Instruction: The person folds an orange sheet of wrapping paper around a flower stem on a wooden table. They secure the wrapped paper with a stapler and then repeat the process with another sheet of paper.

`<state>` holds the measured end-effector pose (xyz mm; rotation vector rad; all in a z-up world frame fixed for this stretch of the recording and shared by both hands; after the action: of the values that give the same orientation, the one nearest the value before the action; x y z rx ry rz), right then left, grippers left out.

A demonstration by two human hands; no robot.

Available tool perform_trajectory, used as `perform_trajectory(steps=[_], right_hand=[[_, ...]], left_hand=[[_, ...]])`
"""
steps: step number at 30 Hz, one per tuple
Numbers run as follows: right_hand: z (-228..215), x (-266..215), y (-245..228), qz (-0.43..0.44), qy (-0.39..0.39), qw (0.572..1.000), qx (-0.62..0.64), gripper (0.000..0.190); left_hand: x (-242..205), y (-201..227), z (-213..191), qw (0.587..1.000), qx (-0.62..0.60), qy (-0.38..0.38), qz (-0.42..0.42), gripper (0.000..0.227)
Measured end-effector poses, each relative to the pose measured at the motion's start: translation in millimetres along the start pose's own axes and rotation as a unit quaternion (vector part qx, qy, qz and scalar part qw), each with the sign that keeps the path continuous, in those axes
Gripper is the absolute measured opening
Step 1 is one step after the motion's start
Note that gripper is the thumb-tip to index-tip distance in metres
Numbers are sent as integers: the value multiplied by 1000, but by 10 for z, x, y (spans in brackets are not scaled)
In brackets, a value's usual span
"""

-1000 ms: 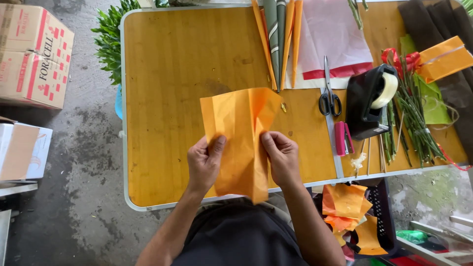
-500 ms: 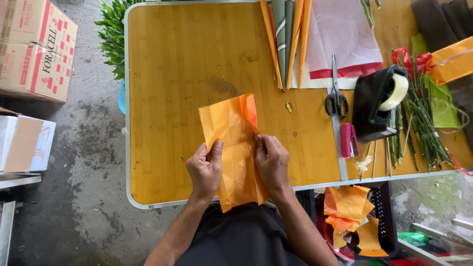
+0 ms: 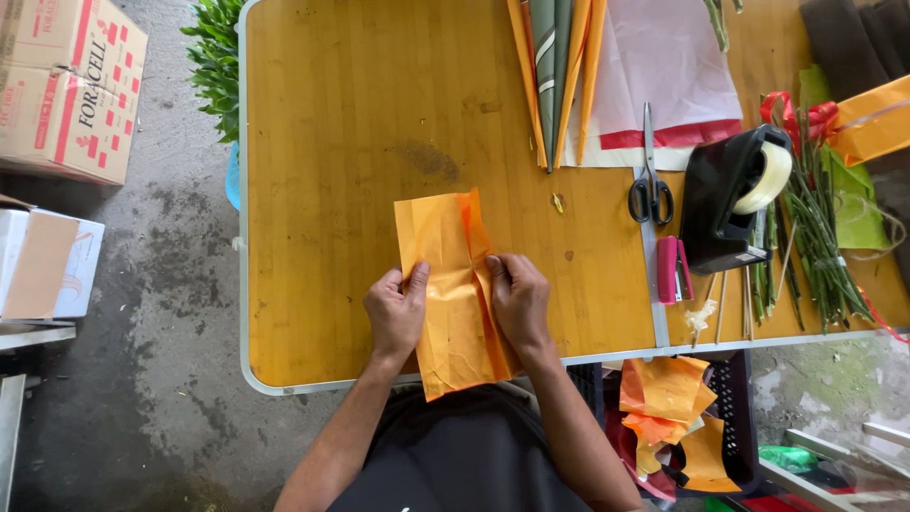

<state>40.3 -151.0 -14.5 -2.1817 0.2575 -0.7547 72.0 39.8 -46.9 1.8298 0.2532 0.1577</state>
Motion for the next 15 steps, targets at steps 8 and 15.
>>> perform_trajectory(steps=[8, 15], right_hand=[[-88, 11, 69, 157, -60, 983, 77, 19], [-257, 135, 356, 217, -94, 966, 107, 24]], left_hand=[[10, -57, -23, 999, -26, -10, -18, 36], [101, -163, -205, 998, -36, -31, -43, 38]])
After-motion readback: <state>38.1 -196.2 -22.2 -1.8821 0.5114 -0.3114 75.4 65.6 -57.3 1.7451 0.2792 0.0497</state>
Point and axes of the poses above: each hand's wrist, its own x-axis towards the middle knuckle, its own z-axis out of the palm, y = z × x, the point moved 3 cm from there along x, towards the middle knuckle, and after that the axes turned 7 degrees about y, right-handed, at the moved point
